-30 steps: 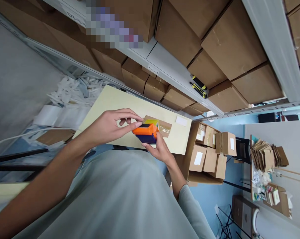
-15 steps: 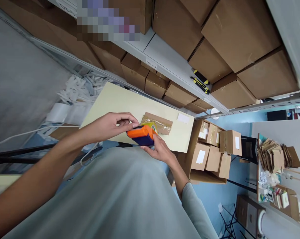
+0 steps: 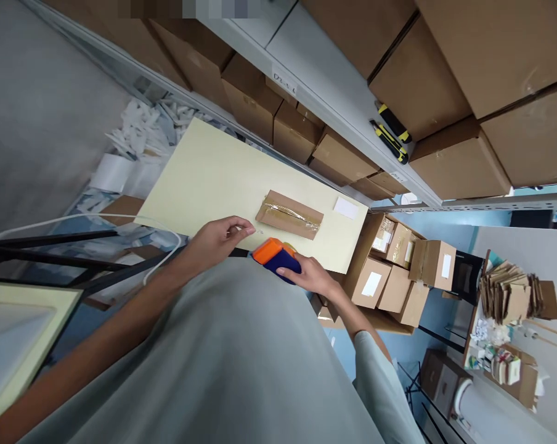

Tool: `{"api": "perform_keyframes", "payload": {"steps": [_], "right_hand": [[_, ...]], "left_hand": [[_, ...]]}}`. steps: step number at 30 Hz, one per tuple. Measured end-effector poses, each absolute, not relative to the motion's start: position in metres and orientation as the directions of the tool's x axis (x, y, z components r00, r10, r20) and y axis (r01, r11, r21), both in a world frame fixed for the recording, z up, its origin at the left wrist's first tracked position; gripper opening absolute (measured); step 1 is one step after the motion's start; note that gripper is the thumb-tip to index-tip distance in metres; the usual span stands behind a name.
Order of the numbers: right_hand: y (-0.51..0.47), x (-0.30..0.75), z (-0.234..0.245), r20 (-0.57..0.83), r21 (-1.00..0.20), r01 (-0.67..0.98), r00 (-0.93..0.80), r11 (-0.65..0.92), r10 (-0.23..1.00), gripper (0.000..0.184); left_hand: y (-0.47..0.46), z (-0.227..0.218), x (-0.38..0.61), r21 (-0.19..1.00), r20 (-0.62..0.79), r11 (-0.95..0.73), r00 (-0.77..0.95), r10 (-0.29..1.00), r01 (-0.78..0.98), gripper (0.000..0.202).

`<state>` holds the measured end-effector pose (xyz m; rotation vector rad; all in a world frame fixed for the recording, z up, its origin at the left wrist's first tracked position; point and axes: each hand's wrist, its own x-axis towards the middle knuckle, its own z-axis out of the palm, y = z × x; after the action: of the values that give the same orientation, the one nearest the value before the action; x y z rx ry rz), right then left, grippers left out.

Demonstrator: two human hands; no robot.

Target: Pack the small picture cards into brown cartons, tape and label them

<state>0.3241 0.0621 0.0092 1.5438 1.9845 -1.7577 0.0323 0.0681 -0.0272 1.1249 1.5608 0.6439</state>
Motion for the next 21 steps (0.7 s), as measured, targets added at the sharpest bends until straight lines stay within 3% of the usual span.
{"api": "perform_keyframes", "payload": {"steps": [3,7,11,21], "right_hand": [[0.081,0.356,0.021,-0.703,-0.642,0.751,-0.494,-0.157,0.511,0.054],[0.134,0.372,0.031,-0.75,-0.566,0.811,-0.433,-0.147,0.5,0.06],[0.192,0.358,0.023,-0.769,-0.563,0.811,-0.443,-0.16,0.462,0.063],[0.232,0.339,-0.021,-0.824,-0.541,0.796,-0.436,-0.272,0.362,0.067]], "left_hand": [[0.069,-0.044,0.024,0.839,-0.462,0.476,-0.116,0.879,0.265,0.042],[0.091,-0.073,0.022,0.818,-0.544,0.57,-0.221,0.809,0.073,0.038],[0.122,-0.097,0.029,0.825,-0.553,0.559,-0.32,0.769,-0.082,0.032],[0.146,-0.158,0.024,0.803,-0.576,0.594,-0.322,0.751,-0.051,0.038]]}}
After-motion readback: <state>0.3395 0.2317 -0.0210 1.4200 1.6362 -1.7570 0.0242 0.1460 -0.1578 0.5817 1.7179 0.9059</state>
